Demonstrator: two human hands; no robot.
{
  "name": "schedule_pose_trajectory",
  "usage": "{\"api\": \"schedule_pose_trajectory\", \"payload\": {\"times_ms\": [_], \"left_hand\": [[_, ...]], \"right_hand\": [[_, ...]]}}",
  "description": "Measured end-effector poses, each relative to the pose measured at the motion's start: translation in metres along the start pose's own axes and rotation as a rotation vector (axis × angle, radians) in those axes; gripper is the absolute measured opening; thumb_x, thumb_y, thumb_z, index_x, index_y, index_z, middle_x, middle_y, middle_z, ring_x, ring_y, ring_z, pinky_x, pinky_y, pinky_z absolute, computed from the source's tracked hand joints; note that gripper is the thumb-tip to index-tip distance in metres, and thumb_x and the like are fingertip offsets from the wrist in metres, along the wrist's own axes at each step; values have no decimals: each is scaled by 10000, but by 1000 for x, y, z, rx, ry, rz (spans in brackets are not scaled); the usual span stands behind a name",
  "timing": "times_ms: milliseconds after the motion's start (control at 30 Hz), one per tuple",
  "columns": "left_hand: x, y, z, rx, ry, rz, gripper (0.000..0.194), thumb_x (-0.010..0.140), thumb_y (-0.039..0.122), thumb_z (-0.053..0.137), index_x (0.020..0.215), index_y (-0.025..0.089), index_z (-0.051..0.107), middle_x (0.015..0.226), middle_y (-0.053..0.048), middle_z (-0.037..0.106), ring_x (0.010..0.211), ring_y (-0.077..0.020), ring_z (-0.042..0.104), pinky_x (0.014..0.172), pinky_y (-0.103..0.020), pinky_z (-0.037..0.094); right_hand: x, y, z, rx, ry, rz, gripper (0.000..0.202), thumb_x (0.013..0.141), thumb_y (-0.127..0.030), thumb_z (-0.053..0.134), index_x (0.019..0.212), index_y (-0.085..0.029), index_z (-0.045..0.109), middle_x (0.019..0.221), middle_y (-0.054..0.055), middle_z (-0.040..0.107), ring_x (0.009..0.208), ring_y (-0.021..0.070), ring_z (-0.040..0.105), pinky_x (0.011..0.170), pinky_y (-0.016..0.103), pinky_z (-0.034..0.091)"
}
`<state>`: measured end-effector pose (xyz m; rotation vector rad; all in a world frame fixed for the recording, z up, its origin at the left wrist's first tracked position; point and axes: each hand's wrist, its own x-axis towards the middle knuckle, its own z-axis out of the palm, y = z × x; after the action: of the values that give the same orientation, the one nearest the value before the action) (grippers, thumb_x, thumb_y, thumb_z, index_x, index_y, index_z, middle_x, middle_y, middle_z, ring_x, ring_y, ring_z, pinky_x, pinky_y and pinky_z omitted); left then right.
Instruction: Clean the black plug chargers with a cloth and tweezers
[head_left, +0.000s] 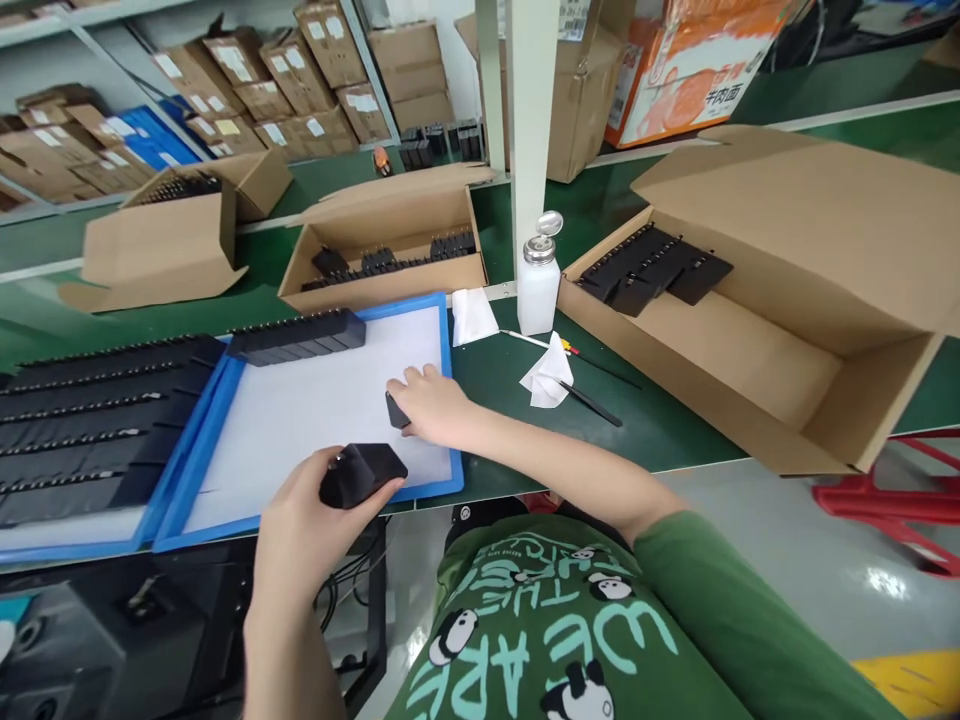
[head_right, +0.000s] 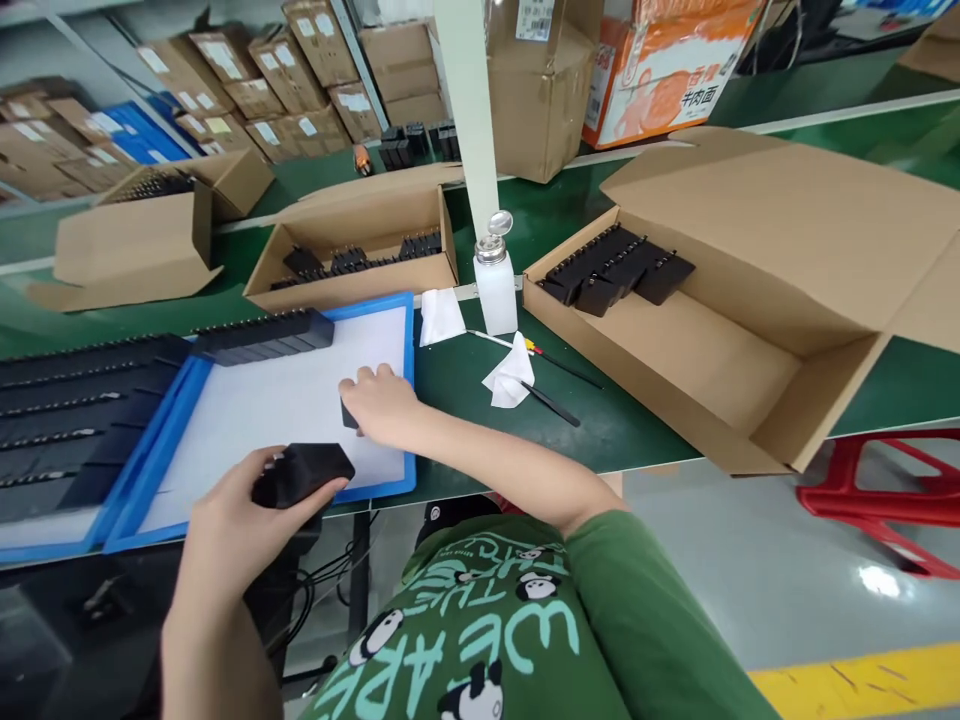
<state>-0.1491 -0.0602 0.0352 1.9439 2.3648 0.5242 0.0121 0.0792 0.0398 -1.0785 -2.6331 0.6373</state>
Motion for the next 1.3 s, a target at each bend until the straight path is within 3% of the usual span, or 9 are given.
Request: {"api": "schedule_pose_trajectory", "payload": {"times_ms": [167,233,333,500,733,867,1033,1167,1300], "left_hand": [[-6,-6,10,-15,6,3,713,682,810,668,1086,224,624,1019,-86,728,911,-305,711,756,-365,570],[-7,-4,10,-25,43,7,709,681,809,668,1082,225,626,1017,-85,728,913,-304,711,741,-359,572],[-6,3,9,-30,69,29,609,752,717,676,1100,220,617,1057,-94,724,950,-302,710,773,-361,573],[-5,16,5,-54,67,26,540,792,609,704,1154,223,596,1130,-111,713,1020,-318,701,839,-388,571],[-17,14,5,-36,45,12,544,783,625,701,1130,218,606,1080,-94,722,966,-306,710,795,-369,569],[-23,13,4,-31,54,-2,542,776,613,711,1134,219,609,1090,-88,726,973,-300,712,822,-373,575],[-26,11,4,-51,61,-28,587,699,636,774,1099,239,611,1087,-57,738,942,-287,721,832,-352,577],[-29,8,4,-58,21,-75,580,689,628,783,1086,240,614,1099,-61,737,953,-291,720,861,-361,573],[-31,8,4,-79,32,-102,581,679,622,788,1085,241,624,1089,-60,738,961,-293,718,871,-363,570]], "right_hand": [[-55,33,-19,-36,116,130,666,899,-533,670,1444,-214,457,1332,128,610,1183,289,588,915,408,567],[-101,61,-32,-99,226,339,433,1019,-369,480,1372,-120,517,1319,198,592,1242,328,551,1004,492,511],[-160,101,-32,-167,273,598,298,967,-251,511,1179,-76,626,1079,210,648,1028,358,635,813,505,557],[-201,129,-4,-171,250,634,162,968,-288,586,1025,-151,652,985,64,664,787,157,639,691,313,553],[-200,158,-19,-231,338,721,230,974,-354,620,1071,-147,644,1040,46,671,903,163,660,806,358,584],[-179,148,-13,-266,366,676,287,975,-357,614,1187,-164,623,1232,87,634,1096,220,634,922,434,569],[-142,142,4,-226,294,606,324,968,-372,631,1210,-157,621,1209,86,653,1048,208,661,897,419,583],[-123,160,-23,-182,327,605,258,983,-356,601,1131,-148,640,1087,65,677,938,179,671,833,379,588],[-114,140,-50,-201,467,531,310,999,-193,365,1116,-116,641,1204,189,618,1183,334,586,980,551,501]]}}
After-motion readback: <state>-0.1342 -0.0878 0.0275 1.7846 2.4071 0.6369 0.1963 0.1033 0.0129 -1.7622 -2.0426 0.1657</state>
